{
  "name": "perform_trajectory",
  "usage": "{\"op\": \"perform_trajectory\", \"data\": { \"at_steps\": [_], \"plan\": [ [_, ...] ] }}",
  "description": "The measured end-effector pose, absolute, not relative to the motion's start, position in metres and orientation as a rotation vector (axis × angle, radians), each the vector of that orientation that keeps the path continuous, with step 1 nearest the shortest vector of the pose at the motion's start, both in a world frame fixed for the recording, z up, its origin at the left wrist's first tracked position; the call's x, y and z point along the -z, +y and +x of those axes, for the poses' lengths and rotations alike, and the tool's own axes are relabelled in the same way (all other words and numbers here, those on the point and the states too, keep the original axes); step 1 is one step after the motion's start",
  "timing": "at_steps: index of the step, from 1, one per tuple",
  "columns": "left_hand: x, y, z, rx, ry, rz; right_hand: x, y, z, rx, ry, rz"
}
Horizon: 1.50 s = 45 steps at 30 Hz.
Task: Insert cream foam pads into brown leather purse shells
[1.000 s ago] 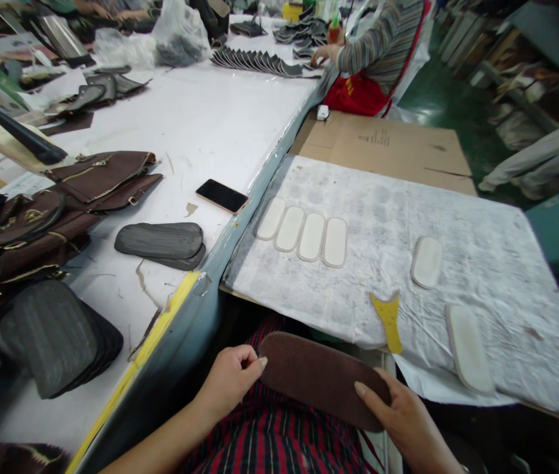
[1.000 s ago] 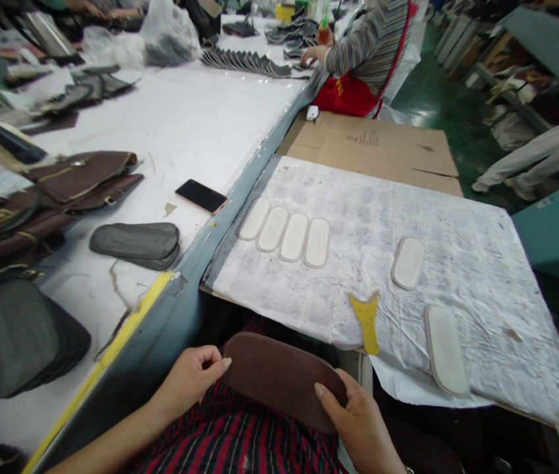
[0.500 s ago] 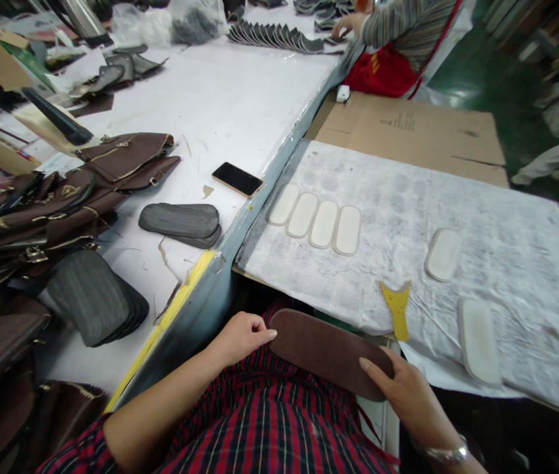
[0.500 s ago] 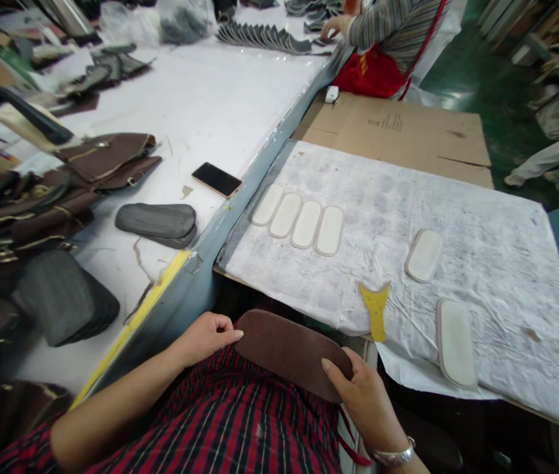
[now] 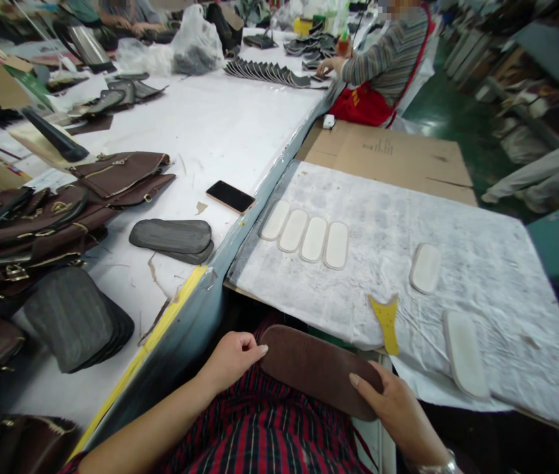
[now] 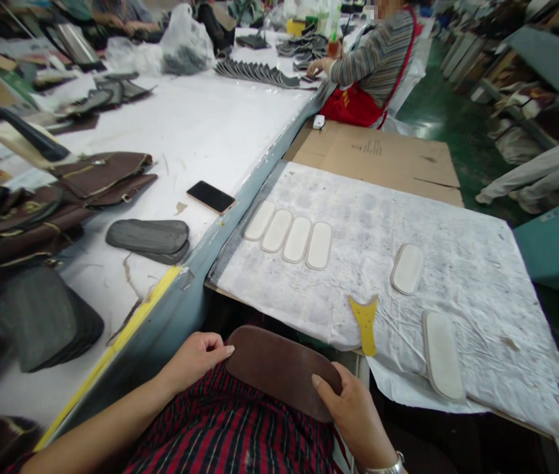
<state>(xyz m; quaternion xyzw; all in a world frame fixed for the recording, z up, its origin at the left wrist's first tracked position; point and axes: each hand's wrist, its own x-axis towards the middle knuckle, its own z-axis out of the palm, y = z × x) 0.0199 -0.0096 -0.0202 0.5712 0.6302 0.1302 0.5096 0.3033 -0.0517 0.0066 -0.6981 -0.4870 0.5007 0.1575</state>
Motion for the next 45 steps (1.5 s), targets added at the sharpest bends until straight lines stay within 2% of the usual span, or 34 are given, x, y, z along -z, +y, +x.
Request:
{"op": "perform_trajectory", "data": {
  "at_steps": [7, 11, 15, 18, 28, 33, 45],
  "plan": [
    [0.017, -0.005, 0.020, -0.242, 1.518, 1.575, -0.008, -0.049, 0.301, -1.457, -1.362, -1.942],
    [0.009, -0.007, 0.024, -0.273, 1.541, 1.938, -0.009, -0.047, 0.303, -1.423, -1.390, -1.937],
    [0.013, -0.011, 0.027, -0.404, 1.235, 2.509, -0.011, -0.047, 0.304, -1.372, -1.393, -1.973],
    [0.020, -0.012, 0.027, -0.367, 1.015, 2.692, -0.009, -0.047, 0.304, -1.340, -1.393, -1.971],
    [0.008, -0.003, 0.067, -0.350, 0.908, 2.717, -0.009, -0.048, 0.304, -1.244, -1.506, -2.063],
    [0.012, 0.000, 0.098, -0.188, 0.693, 2.702, -0.012, -0.049, 0.304, -1.219, -1.553, -2.010],
    [0.016, -0.001, 0.101, -0.186, 0.734, 2.663, -0.009, -0.048, 0.304, -1.164, -1.675, -2.075]
  ]
}}
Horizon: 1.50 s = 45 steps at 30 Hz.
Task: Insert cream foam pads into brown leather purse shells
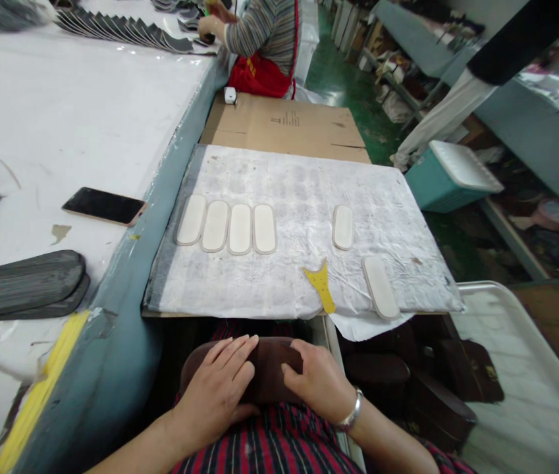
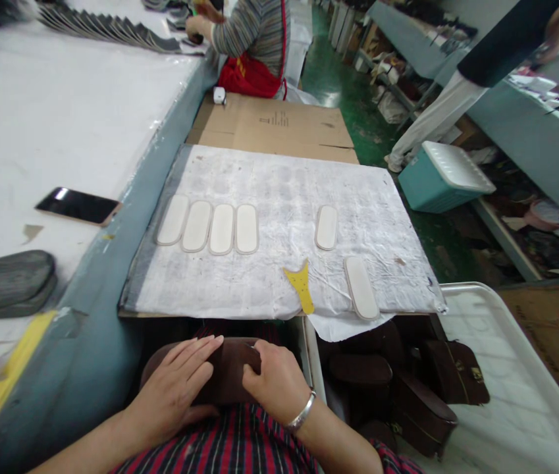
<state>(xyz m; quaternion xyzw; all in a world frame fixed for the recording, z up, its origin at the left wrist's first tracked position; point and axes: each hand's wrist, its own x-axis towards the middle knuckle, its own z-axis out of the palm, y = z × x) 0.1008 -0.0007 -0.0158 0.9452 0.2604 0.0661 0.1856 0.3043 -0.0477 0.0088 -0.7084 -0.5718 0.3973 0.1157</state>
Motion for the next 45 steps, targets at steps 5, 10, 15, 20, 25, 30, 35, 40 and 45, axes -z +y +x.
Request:
{"op": "perform_trajectory", "data": {
  "at_steps": [5, 10, 15, 20, 25, 30, 35, 40, 45],
  "plan": [
    [0.017, -0.005, 0.096, -0.256, 0.844, 2.664, -0.010, -0.046, 0.313, -1.246, -1.683, -2.024],
    [0.020, -0.006, 0.082, -0.263, 0.889, 2.637, -0.035, -0.038, 0.299, -1.254, -1.809, -1.972],
    [0.029, -0.003, 0.073, -0.311, 0.823, 2.634, -0.065, -0.028, 0.262, -1.427, -1.777, -1.580],
    [0.025, -0.004, 0.074, -0.302, 0.854, 2.595, -0.046, -0.041, 0.291, -1.536, -1.452, -1.712],
    [0.018, -0.002, 0.079, -0.315, 0.858, 2.633, -0.015, -0.054, 0.320, -1.353, -1.511, -1.948],
    [0.016, 0.001, 0.080, -0.271, 0.822, 2.693, -0.004, -0.053, 0.318, -1.248, -1.625, -2.082],
    [0.020, 0.002, 0.091, -0.294, 0.798, 2.691, -0.005, -0.049, 0.317, -1.240, -1.631, -2.101],
    [0.020, 0.000, 0.104, -0.286, 0.763, 2.726, -0.010, -0.052, 0.320, -1.156, -1.606, -2.143],
    [0.016, 0.001, 0.109, -0.290, 0.747, 2.743, -0.005, -0.069, 0.334, -1.420, -1.289, -2.120]
  ]
}}
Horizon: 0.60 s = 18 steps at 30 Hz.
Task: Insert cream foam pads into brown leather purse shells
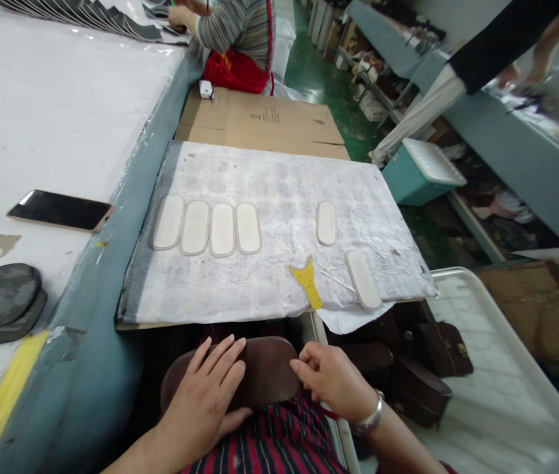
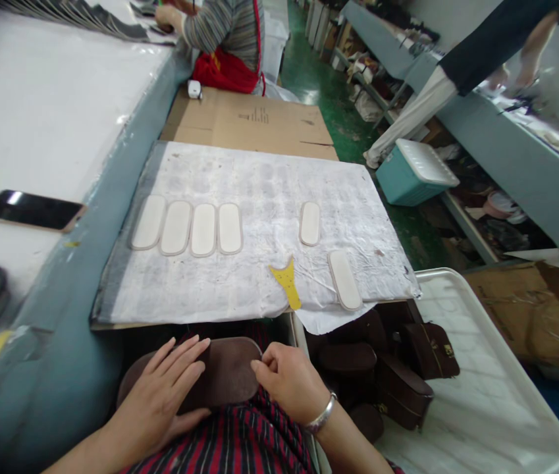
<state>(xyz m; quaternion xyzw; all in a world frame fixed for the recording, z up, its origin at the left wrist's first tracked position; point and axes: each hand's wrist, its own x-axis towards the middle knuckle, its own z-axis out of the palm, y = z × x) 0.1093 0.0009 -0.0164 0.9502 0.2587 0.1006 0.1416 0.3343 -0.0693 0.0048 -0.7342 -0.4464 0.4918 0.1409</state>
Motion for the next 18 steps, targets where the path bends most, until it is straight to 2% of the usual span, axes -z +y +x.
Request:
{"op": "perform_trajectory", "data": {
  "at_steps": [4, 18],
  "plan": [
    [0.012, 0.003, 0.126, -0.282, 0.658, 2.717, 0.010, -0.080, 0.338, -1.690, -0.963, -1.963],
    [0.012, -0.004, 0.153, -0.271, 0.612, 2.700, 0.024, -0.087, 0.337, -1.537, -1.009, -1.936]
  ]
}}
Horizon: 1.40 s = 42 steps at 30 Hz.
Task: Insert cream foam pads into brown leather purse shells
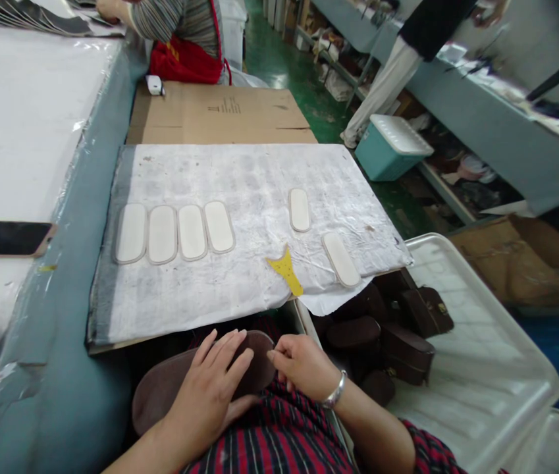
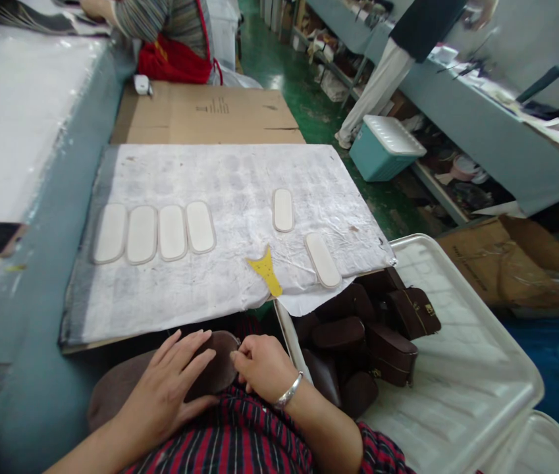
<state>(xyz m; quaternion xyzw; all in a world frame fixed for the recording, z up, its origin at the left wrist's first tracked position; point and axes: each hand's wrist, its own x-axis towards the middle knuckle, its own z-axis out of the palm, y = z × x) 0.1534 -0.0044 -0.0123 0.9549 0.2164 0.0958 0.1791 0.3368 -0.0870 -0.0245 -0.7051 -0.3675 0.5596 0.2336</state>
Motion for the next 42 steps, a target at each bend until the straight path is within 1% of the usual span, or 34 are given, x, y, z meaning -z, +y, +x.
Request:
{"op": "perform_trajectory", "data": {
  "at_steps": [9, 15, 19, 23, 26, 29, 32, 34, 36, 39, 42],
  "plan": [
    [0.011, -0.008, 0.159, -0.175, 0.675, 2.709, 0.027, -0.086, 0.338, -1.551, -0.955, -1.911],
    [0.011, -0.012, 0.158, -0.121, 0.711, 2.711, 0.033, -0.102, 0.349, -1.513, -0.706, -1.855],
    [0.010, -0.015, 0.162, -0.099, 0.775, 2.681, 0.034, -0.115, 0.335, -1.475, -0.841, -1.744],
    [0.009, -0.018, 0.164, -0.098, 0.819, 2.658, 0.040, -0.115, 0.320, -1.421, -0.847, -1.830],
    [0.008, -0.021, 0.158, -0.161, 0.765, 2.728, 0.044, -0.112, 0.318, -1.427, -0.841, -1.886],
    [0.010, -0.026, 0.148, -0.279, 0.517, 2.839, 0.044, -0.111, 0.323, -1.464, -0.872, -1.934],
    [0.014, -0.032, 0.141, -0.365, 0.332, 2.903, 0.041, -0.106, 0.329, -1.332, -1.022, -2.009],
    [0.017, -0.034, 0.142, -0.418, 0.339, 2.930, 0.039, -0.099, 0.331, -1.144, -1.110, -2.036],
    [0.018, -0.036, 0.146, -0.464, 0.373, 2.944, 0.039, -0.091, 0.328, -1.030, -1.165, -2.017],
    [0.019, -0.037, 0.142, -0.465, 0.362, 2.948, 0.042, -0.084, 0.322, -1.024, -1.252, -1.959],
    [0.022, -0.034, 0.110, -0.500, 0.301, 2.859, 0.042, -0.085, 0.322, -1.057, -1.333, -1.952]
  ]
}}
